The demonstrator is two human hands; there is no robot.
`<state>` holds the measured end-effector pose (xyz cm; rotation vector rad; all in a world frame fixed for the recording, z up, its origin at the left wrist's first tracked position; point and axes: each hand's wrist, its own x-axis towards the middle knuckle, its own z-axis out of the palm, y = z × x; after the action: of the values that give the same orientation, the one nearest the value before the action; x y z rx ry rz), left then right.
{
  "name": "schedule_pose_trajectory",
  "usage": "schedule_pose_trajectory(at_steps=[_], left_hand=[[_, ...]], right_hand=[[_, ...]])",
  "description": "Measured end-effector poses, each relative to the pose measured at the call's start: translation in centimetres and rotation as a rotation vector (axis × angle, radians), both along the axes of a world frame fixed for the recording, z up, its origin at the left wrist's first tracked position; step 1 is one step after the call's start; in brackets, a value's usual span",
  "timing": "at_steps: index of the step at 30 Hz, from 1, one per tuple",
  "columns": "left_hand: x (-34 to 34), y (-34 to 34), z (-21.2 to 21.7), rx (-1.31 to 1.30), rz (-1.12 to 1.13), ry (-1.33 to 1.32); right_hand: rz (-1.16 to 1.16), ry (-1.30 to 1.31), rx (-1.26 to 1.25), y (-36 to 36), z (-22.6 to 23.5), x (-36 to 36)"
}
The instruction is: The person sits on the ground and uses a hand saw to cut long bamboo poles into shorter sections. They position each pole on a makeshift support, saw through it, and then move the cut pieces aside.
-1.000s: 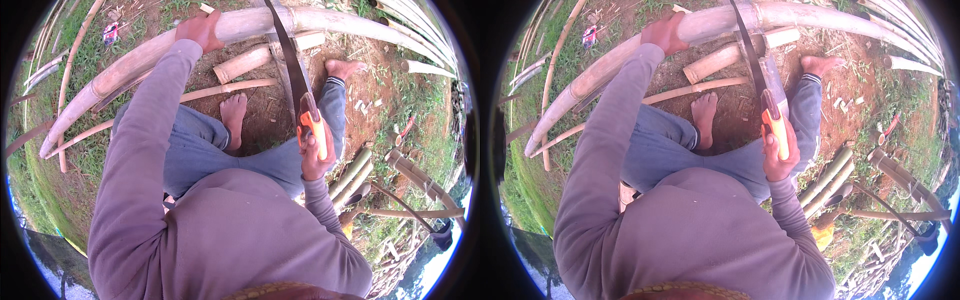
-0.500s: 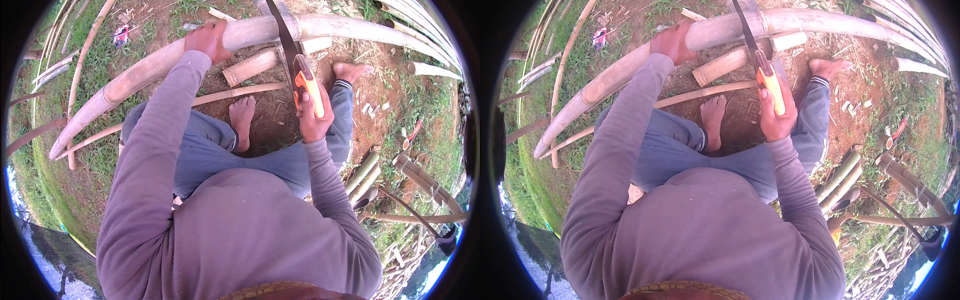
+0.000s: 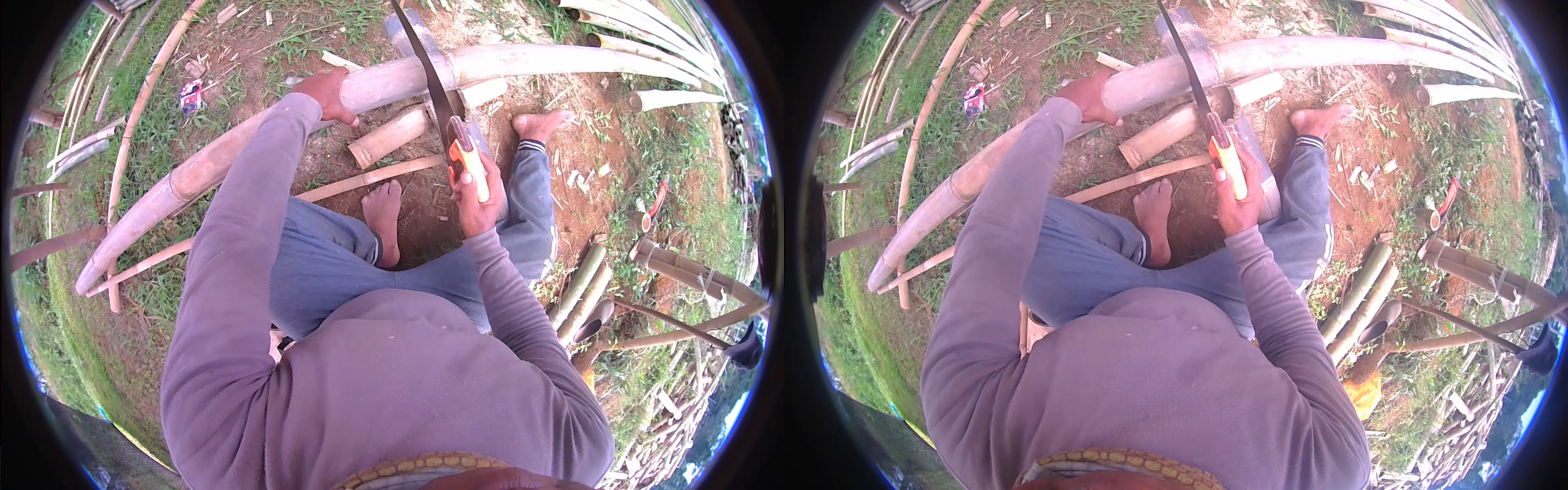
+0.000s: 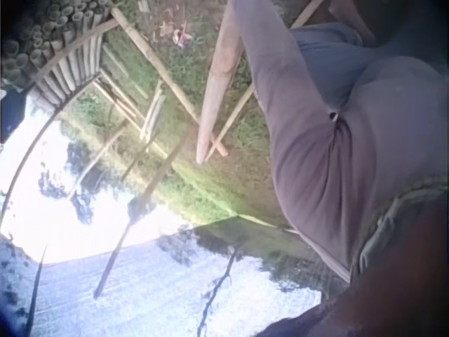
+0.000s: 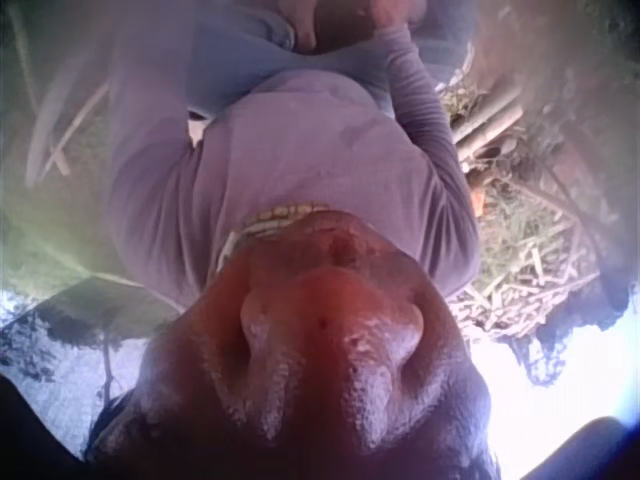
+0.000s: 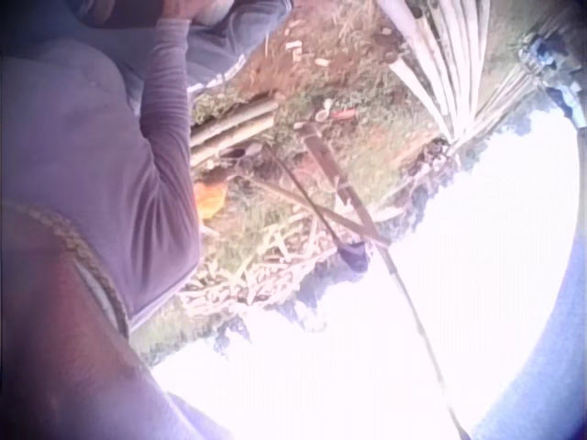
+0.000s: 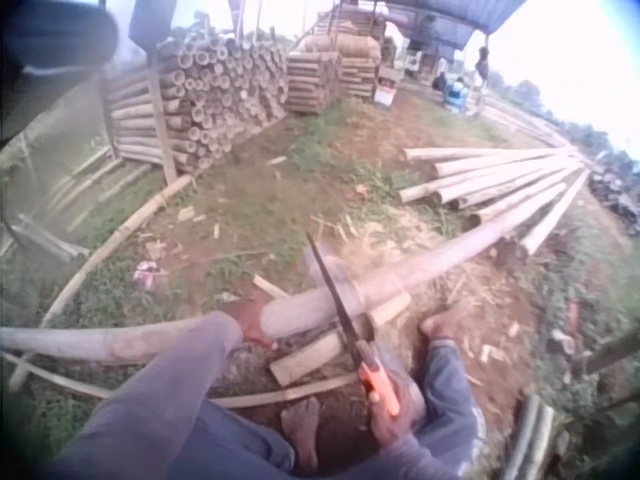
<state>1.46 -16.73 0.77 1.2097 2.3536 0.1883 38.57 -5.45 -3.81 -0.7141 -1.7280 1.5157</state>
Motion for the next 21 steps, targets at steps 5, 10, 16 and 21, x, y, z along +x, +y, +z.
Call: schedule_pose_trajectory(at_steps=[5,10,16,21], left_hand=[[3.2,-0.9,0.4,-0.006,0.076,0.2],[5.5,-1.0,-0.4,0.01,0.081,0.335],[4.8,-1.5,-0.5,0.011,0.098,0.321],[5.5,-0.5,-1.0,0.02,0.079,0.362]], right_hand=[[0.007,-0.16,-0.072,0.1,10.6,-1.4],[0.001,-0.169,0.017,1.1,12.9,0.1],[-0.011,-0.188,0.042,-2.4,10.5,8.5],[-0.024,-0.117,0.132,2.5,7.0,-3.1]])
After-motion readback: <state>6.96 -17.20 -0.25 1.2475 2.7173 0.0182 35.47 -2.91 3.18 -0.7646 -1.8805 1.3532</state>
